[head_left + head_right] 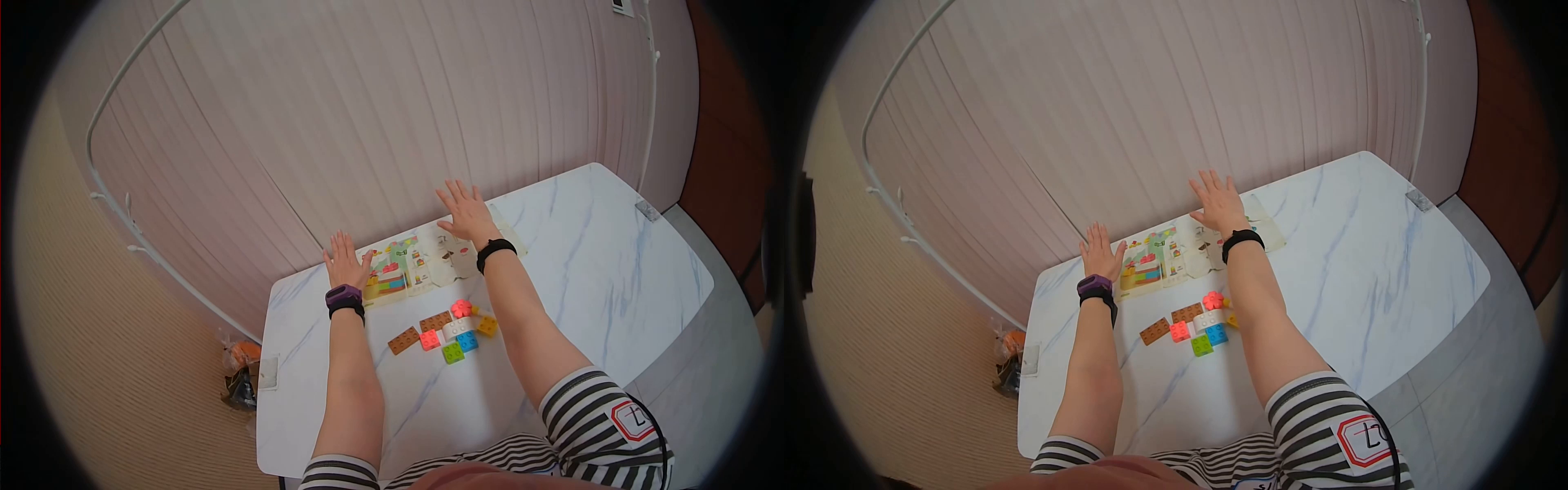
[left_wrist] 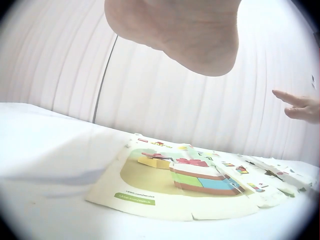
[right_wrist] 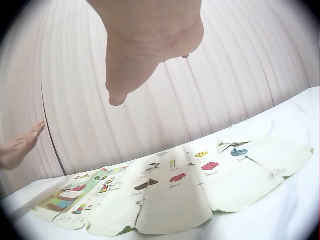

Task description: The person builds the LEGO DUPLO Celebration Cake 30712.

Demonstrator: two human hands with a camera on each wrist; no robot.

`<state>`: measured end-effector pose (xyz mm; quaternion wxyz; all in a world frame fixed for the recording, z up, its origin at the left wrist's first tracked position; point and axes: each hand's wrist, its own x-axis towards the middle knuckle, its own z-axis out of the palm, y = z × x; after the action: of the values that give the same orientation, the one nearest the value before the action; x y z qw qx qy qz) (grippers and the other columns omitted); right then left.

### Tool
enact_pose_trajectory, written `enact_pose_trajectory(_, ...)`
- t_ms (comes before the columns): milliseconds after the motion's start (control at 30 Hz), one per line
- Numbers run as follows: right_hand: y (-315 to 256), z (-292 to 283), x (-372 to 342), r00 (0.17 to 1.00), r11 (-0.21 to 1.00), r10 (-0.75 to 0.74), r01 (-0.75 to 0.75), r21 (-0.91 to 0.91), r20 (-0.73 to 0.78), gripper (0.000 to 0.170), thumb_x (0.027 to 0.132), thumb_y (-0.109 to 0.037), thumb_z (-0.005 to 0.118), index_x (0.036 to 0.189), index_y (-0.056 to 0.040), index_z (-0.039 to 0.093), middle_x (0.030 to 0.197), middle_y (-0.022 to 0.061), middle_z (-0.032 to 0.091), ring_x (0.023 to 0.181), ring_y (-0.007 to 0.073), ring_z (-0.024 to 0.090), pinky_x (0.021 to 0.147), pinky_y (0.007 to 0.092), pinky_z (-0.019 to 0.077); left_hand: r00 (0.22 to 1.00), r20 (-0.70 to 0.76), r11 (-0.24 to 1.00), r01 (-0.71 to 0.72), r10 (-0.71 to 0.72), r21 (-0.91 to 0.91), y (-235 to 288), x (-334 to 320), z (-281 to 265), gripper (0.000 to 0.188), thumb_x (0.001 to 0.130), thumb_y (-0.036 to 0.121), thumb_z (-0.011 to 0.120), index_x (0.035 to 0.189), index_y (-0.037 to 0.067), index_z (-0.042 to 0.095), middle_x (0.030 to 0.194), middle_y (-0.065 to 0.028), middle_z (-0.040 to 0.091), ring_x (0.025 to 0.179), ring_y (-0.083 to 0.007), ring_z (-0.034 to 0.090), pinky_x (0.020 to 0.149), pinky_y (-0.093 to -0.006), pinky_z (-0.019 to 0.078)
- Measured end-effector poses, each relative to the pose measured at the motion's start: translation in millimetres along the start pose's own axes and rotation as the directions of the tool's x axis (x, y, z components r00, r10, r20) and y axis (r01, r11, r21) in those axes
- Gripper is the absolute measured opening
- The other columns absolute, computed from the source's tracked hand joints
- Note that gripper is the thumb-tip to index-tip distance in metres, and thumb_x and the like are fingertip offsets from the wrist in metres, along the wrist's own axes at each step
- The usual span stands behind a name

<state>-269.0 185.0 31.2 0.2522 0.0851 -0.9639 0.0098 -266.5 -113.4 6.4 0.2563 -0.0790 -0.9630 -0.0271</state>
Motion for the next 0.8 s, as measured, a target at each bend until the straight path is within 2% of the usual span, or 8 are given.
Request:
enact_pose_trajectory(100,-0.6,3.2,-0.7,1.0,0.999,0.007,-0.007,-0.05,0.004,0.076,0.083,-0.052,0.057,0.145,-0.0194,0.026,0.151,0.0083,0.023,0.139,0.026,0.021,0.11,0.0491,0.0227,0.999,0.031,1.0,0.01,-0.01,-0.001,-2.0,-0.8,3.7,0.074,0.092,0.05,0.042,0.144,0.002,0.022,0.153,-0.0139,0.017,0.142,-0.0283,0.013,0.112,-0.0507,0.0099)
enact_pose_trajectory(433,-0.4,3.8,-2.6,1.0,0.998,0.005,-0.004,-0.056,0.013,0.075,0.084,-0.051,0.056,0.145,-0.0194,0.026,0.151,0.0089,0.023,0.139,0.0259,0.021,0.111,0.0492,0.0218,0.998,0.042,0.999,0.045,-0.044,-0.014,-6.2,-7.4,9.5,0.075,0.092,0.052,0.041,0.145,0.002,0.021,0.152,-0.0151,0.017,0.142,-0.0282,0.013,0.112,-0.0506,0.0099)
enact_pose_trajectory(533,-2.0,4.7,-0.9,1.0,0.999,-0.006,0.006,-0.049,0.004,0.075,0.084,-0.05,0.057,0.145,-0.0193,0.026,0.151,0.0092,0.023,0.139,0.0262,0.021,0.11,0.0498,0.0214,0.998,0.007,0.998,0.067,-0.067,-0.005,-6.4,-9.9,10.6,0.073,0.091,0.05,0.043,0.143,0.002,0.026,0.151,-0.0129,0.022,0.141,-0.0264,0.016,0.113,-0.0486,0.0107)
enact_pose_trajectory(733,-4.8,4.0,-0.3,1.0,0.999,-0.023,0.022,-0.039,-0.022,0.075,0.083,-0.05,0.058,0.145,-0.0198,0.027,0.151,0.0097,0.024,0.139,0.0265,0.021,0.11,0.0501,0.0216,0.996,0.02,0.997,0.082,-0.083,0.003,-7.8,-9.2,9.1,0.072,0.092,0.05,0.041,0.143,0.001,0.026,0.151,-0.0128,0.021,0.141,-0.0263,0.014,0.113,-0.0481,0.0107)
enact_pose_trajectory(800,-4.5,5.3,0.2,0.999,0.999,-0.025,0.024,-0.044,-0.029,0.075,0.083,-0.05,0.058,0.145,-0.0202,0.027,0.151,0.0097,0.024,0.139,0.0266,0.022,0.11,0.0501,0.0216,0.996,0.041,0.997,0.075,-0.074,-0.013,-10.0,-7.8,10.2,0.075,0.092,0.052,0.04,0.144,0.001,0.022,0.152,-0.0146,0.018,0.142,-0.0281,0.012,0.112,-0.0509,0.0099)
